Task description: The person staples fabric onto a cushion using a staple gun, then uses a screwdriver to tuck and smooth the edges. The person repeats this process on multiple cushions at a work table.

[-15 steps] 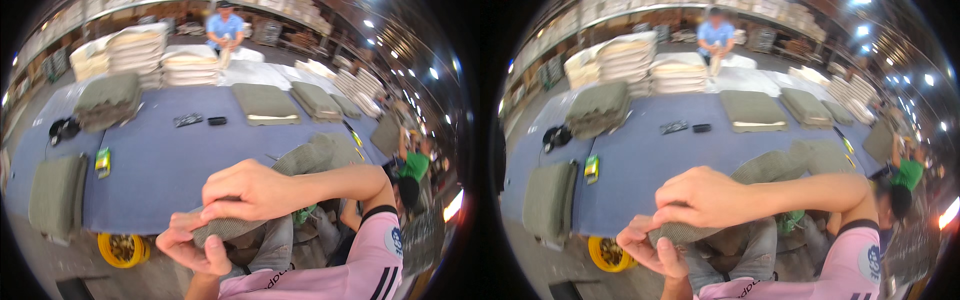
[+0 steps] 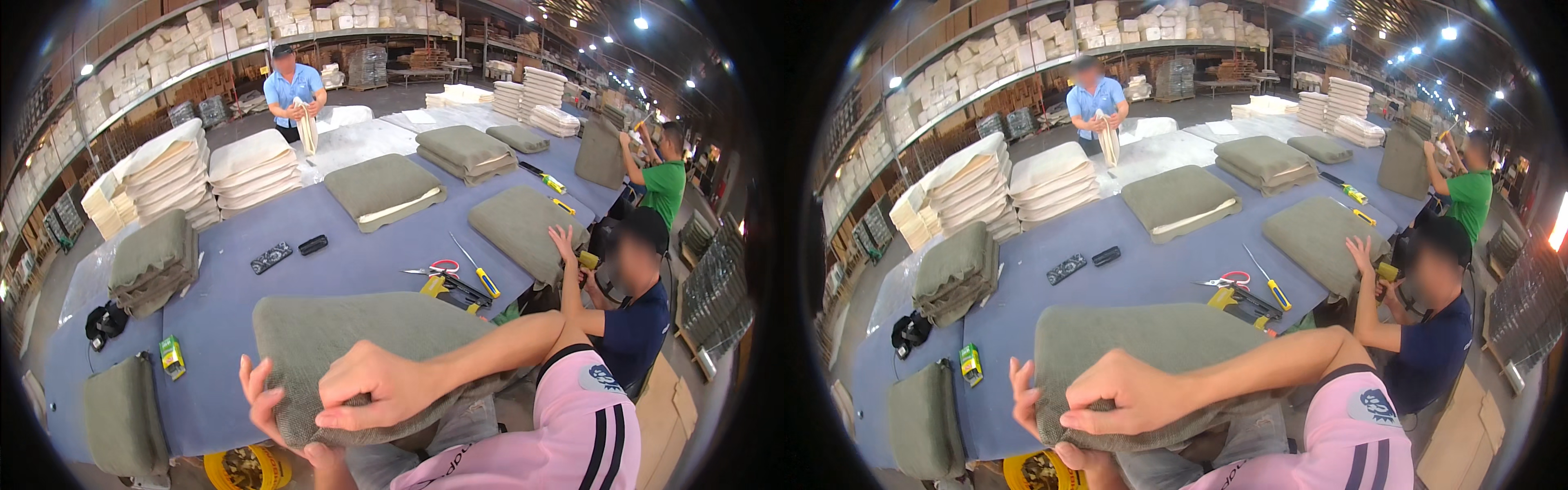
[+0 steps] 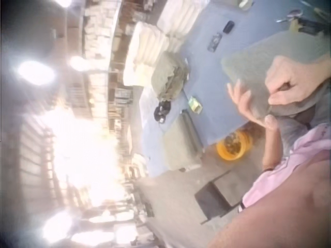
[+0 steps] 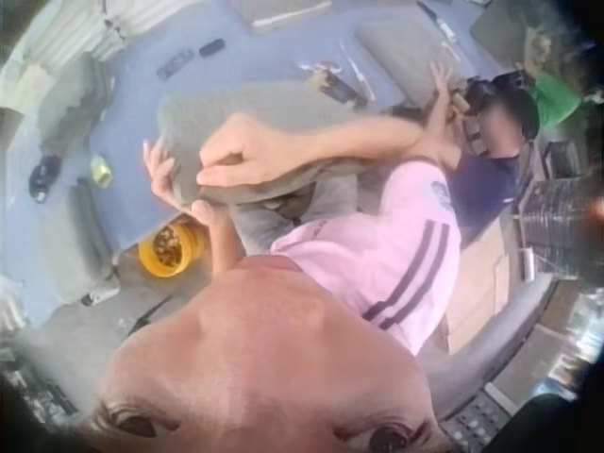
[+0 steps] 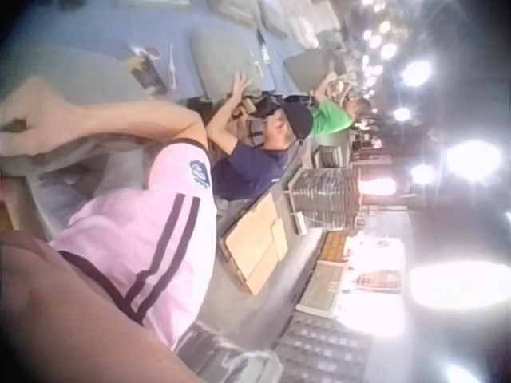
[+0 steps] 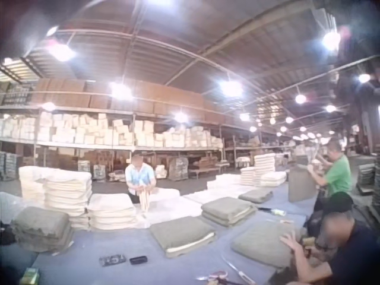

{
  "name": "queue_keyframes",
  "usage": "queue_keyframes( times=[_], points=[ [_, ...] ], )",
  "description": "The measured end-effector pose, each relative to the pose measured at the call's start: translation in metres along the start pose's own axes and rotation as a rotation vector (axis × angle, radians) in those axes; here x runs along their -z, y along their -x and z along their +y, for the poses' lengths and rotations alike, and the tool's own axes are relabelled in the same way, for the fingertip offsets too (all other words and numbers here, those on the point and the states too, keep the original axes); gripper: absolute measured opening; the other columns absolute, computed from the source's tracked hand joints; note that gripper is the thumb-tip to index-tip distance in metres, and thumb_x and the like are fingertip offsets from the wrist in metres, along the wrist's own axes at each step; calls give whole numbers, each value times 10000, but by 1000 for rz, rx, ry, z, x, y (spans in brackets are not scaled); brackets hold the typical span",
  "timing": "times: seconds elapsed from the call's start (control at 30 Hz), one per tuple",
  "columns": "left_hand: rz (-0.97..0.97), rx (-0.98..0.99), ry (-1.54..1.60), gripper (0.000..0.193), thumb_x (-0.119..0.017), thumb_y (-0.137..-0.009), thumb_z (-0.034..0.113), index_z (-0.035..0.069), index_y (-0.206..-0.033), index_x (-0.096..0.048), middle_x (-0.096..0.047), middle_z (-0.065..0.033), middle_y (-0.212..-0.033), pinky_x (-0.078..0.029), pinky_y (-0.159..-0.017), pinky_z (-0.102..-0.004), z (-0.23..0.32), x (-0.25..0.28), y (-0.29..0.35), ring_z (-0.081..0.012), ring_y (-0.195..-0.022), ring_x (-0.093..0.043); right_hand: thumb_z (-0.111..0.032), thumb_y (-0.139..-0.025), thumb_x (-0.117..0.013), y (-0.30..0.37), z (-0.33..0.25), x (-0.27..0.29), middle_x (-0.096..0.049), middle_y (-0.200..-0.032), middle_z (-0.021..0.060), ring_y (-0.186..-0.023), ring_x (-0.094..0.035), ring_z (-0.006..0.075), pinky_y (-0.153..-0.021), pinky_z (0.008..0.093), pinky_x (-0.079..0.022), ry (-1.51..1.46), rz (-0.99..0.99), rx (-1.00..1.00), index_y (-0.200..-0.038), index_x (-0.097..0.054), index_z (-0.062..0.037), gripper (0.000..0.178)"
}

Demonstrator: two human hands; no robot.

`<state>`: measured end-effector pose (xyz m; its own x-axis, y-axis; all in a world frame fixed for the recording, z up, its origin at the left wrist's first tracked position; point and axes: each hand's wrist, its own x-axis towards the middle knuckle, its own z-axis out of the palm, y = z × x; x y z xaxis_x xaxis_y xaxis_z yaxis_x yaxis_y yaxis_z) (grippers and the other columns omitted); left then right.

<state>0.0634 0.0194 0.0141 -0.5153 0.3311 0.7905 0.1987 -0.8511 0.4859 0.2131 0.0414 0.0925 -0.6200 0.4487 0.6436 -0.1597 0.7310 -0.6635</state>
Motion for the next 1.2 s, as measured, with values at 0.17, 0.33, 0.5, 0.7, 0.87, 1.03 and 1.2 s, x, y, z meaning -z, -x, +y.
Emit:
queue_keyframes(
  times=[0.17,0.33,0.5,0.7,0.87,1.03,1.2],
  points=[
    [65,129,196,488,-584,-978,589,125,-1099,-494,-521,-115,-1141,-297,-1301,-611,6,-11,-13,-278,-1218,-498,-139,-1071,-770,-5,16,-22,-577,-710,113,-590,-548,307,-563,421,-406,-22,165,88,-803,-611,-11,337],
    [-601,1,302,507,-679,-960,602,106,-949,-576,-606,-102,-1058,-273,-1326,-612,15,-56,-131,-278,-1163,-551,-140,-1132,-713,-28,-10,-13,-540,-719,53,-605,-495,176,-572,367,-373,-85,628,254,-851,-611,-8,327],
    [-1619,386,319,519,-713,-998,585,71,-949,-667,-690,-102,-1080,-381,-1255,-540,12,-147,-231,-286,-1162,-609,-179,-1177,-703,-45,-5,-16,-568,-791,-42,-731,-475,43,-634,284,-389,-448,978,167,-962,-665,-13,274],
    [-2094,943,398,629,-706,-1079,658,48,-929,-662,-675,-87,-1068,-444,-1156,-469,-112,-178,-158,-301,-1217,-611,-218,-1197,-697,-9,75,-51,-526,-797,-90,-750,-454,5,-651,241,-368,-375,1301,-151,-962,-636,-49,295],
    [-2242,1086,284,653,-722,-1066,712,95,-885,-606,-696,-97,-1074,-438,-1193,-529,-144,-220,-131,-368,-1411,-604,-273,-1192,-710,24,114,-17,-560,-786,-66,-704,-521,6,-624,231,-435,-348,1260,-215,-945,-628,-62,335],
    [-2351,543,-43,614,-523,-1215,561,37,-1478,-706,-711,-148,-1526,-433,-1274,-469,-144,-250,-167,-294,-1483,-602,-332,-1199,-681,15,130,38,-572,-711,-55,-601,-639,39,-523,257,-511,-530,1046,-322,-864,-599,-58,441],
    [-2273,659,-171,725,-413,-1227,616,108,-1736,-504,-665,-145,-1630,-414,-1300,-465,-145,-235,-188,-312,-1545,-572,-328,-1207,-657,11,145,55,-519,-606,-50,-461,-603,74,-411,269,-431,-557,944,-334,-770,-525,-78,520]
  ],
)
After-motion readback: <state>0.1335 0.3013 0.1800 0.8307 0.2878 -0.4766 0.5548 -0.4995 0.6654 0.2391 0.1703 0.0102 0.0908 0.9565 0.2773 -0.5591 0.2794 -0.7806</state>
